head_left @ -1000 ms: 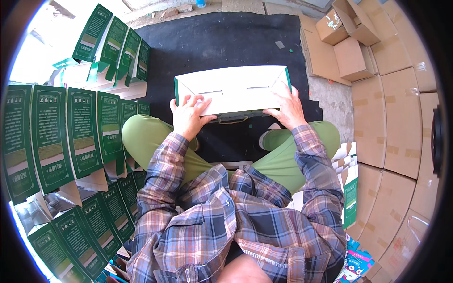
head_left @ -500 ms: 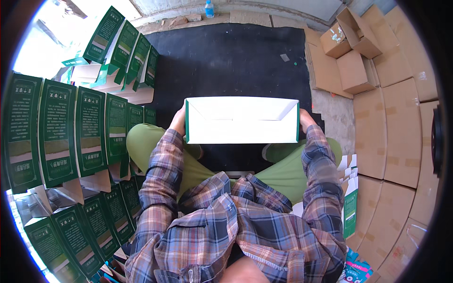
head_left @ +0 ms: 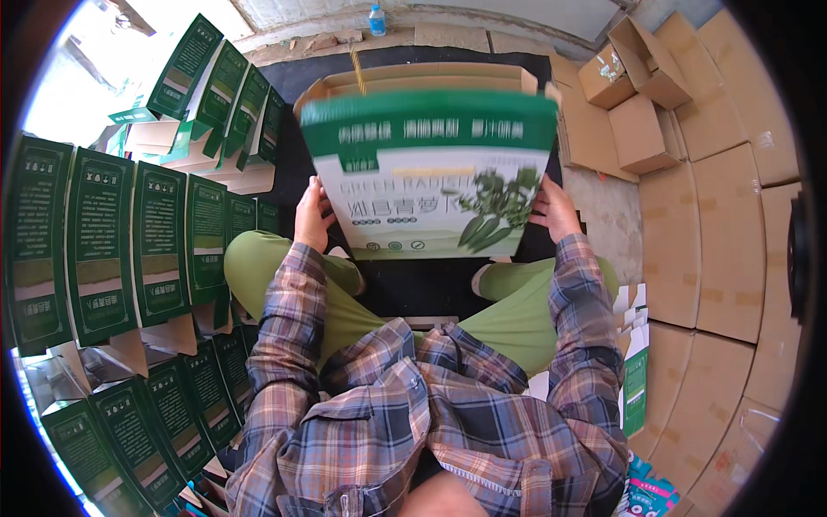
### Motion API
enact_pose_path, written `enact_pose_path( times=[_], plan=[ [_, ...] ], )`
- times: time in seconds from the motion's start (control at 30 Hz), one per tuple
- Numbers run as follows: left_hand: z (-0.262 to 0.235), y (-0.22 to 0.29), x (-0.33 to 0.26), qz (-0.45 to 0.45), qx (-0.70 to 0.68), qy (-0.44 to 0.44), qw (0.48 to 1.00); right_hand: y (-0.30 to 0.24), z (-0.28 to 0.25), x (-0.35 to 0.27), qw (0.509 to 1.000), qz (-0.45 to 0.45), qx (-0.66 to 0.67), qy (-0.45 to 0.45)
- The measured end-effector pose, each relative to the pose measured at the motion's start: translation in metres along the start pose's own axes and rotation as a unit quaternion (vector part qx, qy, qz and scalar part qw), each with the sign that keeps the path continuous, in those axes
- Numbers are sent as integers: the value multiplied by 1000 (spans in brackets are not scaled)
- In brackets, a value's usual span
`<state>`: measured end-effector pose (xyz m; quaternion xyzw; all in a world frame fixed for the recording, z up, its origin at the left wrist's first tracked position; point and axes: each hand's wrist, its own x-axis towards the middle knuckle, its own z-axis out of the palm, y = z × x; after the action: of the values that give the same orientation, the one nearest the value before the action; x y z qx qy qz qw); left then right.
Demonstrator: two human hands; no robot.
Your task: Folding cardboard boxes into their final shape.
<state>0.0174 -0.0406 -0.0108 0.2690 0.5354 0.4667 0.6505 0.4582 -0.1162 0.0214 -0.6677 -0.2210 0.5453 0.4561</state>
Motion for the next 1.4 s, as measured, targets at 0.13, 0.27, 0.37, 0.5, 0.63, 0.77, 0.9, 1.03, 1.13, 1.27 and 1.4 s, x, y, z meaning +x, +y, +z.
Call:
enact_pose_path(
  times=[0.13,0.27,0.37,0.5,0.63,0.77,0.9,1.03,1.13,1.27,1.4],
  plan=[
    [-11,-10,-2,-49,49,-6,998,6,19,-9,993,67,-80,-49],
    [-13,-17,2,-75,49,-27,996,26,12,8,988,65,-125,-70],
    [-23,-23,6,-110,109,-5,988,34,10,3,975,58,-203,-70],
    [-3,-12,-5,-109,134,-8,985,27,-1,3,963,92,-240,-83],
    [2,-1,-17,-54,109,39,992,4,16,-12,961,103,-253,-35],
    [-3,-4,-16,267,308,78,910,-12,23,-24,964,93,-248,9],
    [58,35,-61,497,487,-66,715,-5,10,-29,962,20,-266,57],
    [67,19,-60,453,633,-220,587,-2,17,-29,967,-57,-248,0],
    [63,1,-45,435,592,-242,634,8,11,-22,972,-87,-217,-27],
    [72,1,-44,319,470,-139,811,3,8,-23,970,-51,-232,-49],
    [77,19,-56,314,493,-98,805,0,17,-24,971,-80,-222,-35]
  ],
)
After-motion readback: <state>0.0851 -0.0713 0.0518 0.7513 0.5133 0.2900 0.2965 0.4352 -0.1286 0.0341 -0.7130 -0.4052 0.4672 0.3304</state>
